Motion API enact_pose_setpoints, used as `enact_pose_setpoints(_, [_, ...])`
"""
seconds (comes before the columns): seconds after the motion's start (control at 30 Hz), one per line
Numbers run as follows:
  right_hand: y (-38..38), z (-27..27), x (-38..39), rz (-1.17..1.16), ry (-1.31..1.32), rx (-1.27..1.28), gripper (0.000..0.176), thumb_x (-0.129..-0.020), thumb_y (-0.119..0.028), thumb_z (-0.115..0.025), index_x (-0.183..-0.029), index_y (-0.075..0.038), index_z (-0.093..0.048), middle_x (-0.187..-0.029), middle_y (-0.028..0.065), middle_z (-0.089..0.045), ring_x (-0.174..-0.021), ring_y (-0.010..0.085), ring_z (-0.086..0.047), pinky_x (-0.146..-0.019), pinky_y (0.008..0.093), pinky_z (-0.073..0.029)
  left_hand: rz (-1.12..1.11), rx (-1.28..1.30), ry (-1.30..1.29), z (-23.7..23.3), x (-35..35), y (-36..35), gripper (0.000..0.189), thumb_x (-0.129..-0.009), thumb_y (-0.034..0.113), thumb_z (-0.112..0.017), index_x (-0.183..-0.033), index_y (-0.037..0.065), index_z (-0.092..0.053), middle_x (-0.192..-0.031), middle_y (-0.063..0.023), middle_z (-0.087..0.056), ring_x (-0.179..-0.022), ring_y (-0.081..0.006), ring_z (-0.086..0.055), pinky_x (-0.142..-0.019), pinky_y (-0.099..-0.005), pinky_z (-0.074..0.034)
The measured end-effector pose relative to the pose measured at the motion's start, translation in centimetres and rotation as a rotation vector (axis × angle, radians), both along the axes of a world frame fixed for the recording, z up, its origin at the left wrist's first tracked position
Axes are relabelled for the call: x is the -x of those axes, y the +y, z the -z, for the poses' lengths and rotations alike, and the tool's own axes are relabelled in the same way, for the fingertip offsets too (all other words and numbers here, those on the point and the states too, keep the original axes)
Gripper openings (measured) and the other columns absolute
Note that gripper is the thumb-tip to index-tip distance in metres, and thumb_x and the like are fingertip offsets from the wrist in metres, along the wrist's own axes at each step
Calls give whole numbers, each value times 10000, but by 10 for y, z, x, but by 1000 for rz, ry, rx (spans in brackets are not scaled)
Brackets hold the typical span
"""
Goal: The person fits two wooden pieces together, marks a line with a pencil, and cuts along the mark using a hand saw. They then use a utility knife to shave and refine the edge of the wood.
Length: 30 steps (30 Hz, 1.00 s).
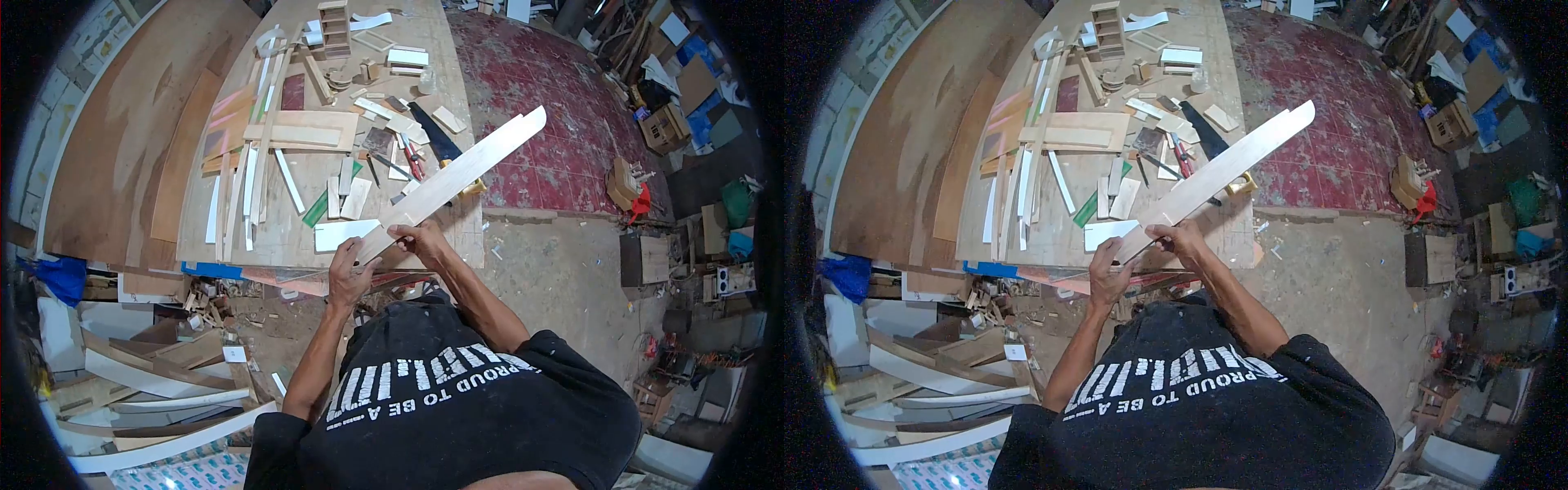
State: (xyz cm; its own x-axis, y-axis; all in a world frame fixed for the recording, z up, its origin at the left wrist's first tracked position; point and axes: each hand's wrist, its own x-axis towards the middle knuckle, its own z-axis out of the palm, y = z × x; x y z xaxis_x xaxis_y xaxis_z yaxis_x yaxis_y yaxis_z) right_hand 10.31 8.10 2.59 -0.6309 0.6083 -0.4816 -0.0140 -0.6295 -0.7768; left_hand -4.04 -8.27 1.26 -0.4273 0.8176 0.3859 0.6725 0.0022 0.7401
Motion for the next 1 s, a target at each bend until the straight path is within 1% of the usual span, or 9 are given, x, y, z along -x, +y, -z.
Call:
enact_pose_setpoints(0.03, [0,-3,0,-9,8,-11,220,-838,-121,-807,-949,34,-697,-793,67,-698,-589,120,-612,-533,233,-495,8,-54,3,1,1,0,538,-759,106,-861,-1230,-15,-629,-1239,-221,-639,-1143,-361,-651,-950,-414,-549])
enact_pose_setpoints(0.07, [0,-6,0,-17,16,-21,223,-839,-123,-806,-952,34,-695,-792,66,-697,-590,121,-614,-534,232,-497,2,-53,2,2,1,-1,538,-759,106,-861,-1230,-15,-629,-1239,-221,-639,-1143,-361,-651,-950,-414,-549])
enact_pose_setpoints(0.13, [1,-7,0,-24,13,-14,226,-841,-124,-804,-957,35,-694,-792,66,-696,-593,122,-615,-537,232,-498,11,-5,-117,1,0,-4,552,-754,82,-864,-1235,-12,-609,-1286,-229,-636,-1187,-360,-643,-990,-420,-539])
enact_pose_setpoints(0.23, [2,-5,0,-30,6,-14,229,-844,-128,-803,-963,35,-694,-791,66,-696,-598,123,-618,-546,232,-502,3,2,-168,5,0,-5,562,-761,93,-863,-1240,-8,-588,-1305,-228,-632,-1193,-361,-643,-991,-419,-539])
enact_pose_setpoints(0.33, [2,-6,1,-27,8,-28,230,-843,-132,-805,-962,32,-697,-793,67,-697,-601,123,-619,-555,235,-505,18,-41,-155,10,2,-4,568,-761,98,-864,-1243,-6,-582,-1317,-225,-630,-1199,-357,-641,-992,-418,-540])
enact_pose_setpoints(0.6, [5,-8,1,-43,29,-69,232,-835,-129,-814,-955,35,-702,-809,80,-702,-616,136,-622,-565,248,-505,-3,3,-150,4,2,-4,562,-776,109,-856,-1252,-15,-584,-1320,-220,-630,-1198,-348,-643,-975,-410,-548])
enact_pose_setpoints(0.77, [4,-16,2,-48,28,-83,264,-828,-110,-812,-988,60,-689,-814,79,-694,-648,140,-630,-569,246,-510,-1,10,-153,1,1,-4,578,-782,112,-853,-1274,-17,-577,-1312,-216,-631,-1185,-343,-646,-967,-408,-549])
enact_pose_setpoints(0.83, [4,-16,2,-42,17,-104,273,-827,-109,-811,-996,65,-685,-819,83,-695,-644,141,-630,-571,249,-514,-9,-24,-82,5,2,-3,595,-781,109,-854,-1290,-10,-570,-1300,-214,-632,-1164,-336,-653,-961,-401,-553])
enact_pose_setpoints(1.0, [4,-16,3,-37,-3,-134,274,-823,-104,-811,-993,70,-684,-829,96,-698,-626,141,-627,-565,252,-512,33,-26,-103,3,4,-1,616,-789,113,-850,-1313,-3,-547,-1253,-204,-644,-1130,-330,-664,-918,-396,-573])
